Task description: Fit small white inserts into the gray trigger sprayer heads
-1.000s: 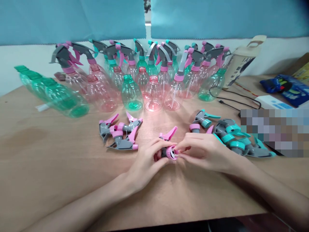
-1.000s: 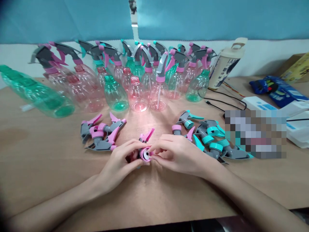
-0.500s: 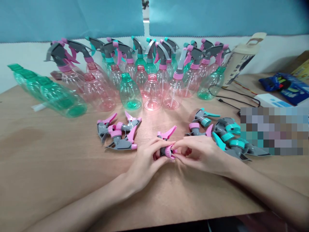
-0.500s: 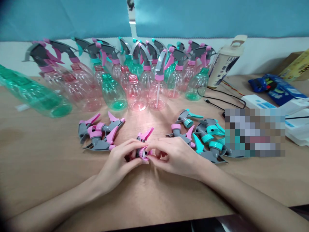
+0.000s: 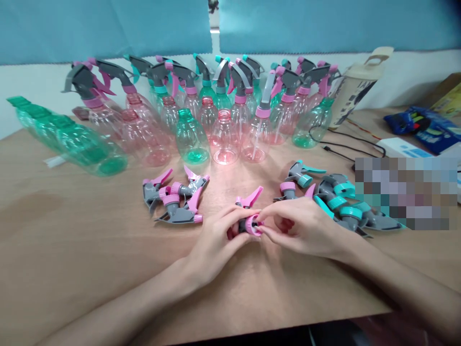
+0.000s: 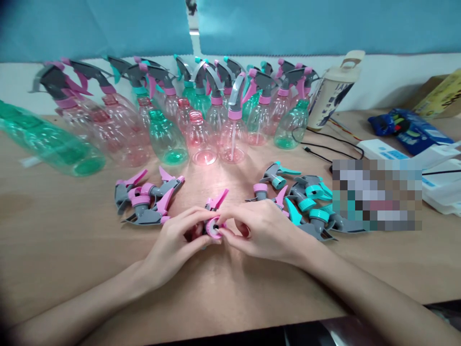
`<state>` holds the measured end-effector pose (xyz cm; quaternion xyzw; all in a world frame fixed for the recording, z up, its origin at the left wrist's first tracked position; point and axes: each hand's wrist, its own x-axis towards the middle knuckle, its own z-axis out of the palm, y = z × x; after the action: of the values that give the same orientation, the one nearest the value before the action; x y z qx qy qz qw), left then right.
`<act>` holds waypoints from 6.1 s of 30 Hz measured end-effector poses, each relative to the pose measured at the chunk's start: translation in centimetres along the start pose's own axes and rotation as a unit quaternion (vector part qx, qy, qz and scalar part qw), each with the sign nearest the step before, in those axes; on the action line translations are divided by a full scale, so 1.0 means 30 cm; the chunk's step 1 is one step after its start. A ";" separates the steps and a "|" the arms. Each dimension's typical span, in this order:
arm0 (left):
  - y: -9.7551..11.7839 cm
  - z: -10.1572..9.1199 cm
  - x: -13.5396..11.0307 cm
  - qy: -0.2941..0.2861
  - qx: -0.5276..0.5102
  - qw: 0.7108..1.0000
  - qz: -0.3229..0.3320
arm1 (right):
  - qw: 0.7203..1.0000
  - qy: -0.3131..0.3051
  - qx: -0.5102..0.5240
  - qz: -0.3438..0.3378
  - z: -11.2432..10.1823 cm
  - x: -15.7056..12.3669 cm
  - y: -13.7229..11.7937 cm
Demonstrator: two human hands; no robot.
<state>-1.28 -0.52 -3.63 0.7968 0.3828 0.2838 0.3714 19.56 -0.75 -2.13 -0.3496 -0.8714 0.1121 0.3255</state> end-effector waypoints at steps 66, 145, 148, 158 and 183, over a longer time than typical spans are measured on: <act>-0.071 -0.358 -0.060 0.249 0.242 0.935 -0.066 | 0.973 0.046 0.156 0.161 0.077 -0.036 0.038; 0.091 0.003 0.298 0.122 0.216 0.967 0.054 | 0.961 -0.059 -0.227 0.149 -0.128 -0.122 0.208; 0.084 -0.027 0.236 0.154 0.284 0.944 0.070 | 0.961 -0.051 -0.215 0.167 -0.137 -0.120 0.227; 0.075 -0.008 0.066 -0.006 0.321 0.947 0.030 | 0.960 -0.056 -0.239 0.135 -0.105 -0.080 0.225; -0.007 -0.050 0.060 0.105 0.230 0.964 0.084 | 0.987 0.054 -0.059 0.142 -0.033 -0.002 0.146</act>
<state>-1.50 1.60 -2.67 0.8557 0.4065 0.3004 0.1111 22.58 2.38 -3.27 -0.4934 -0.7994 0.0867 0.3316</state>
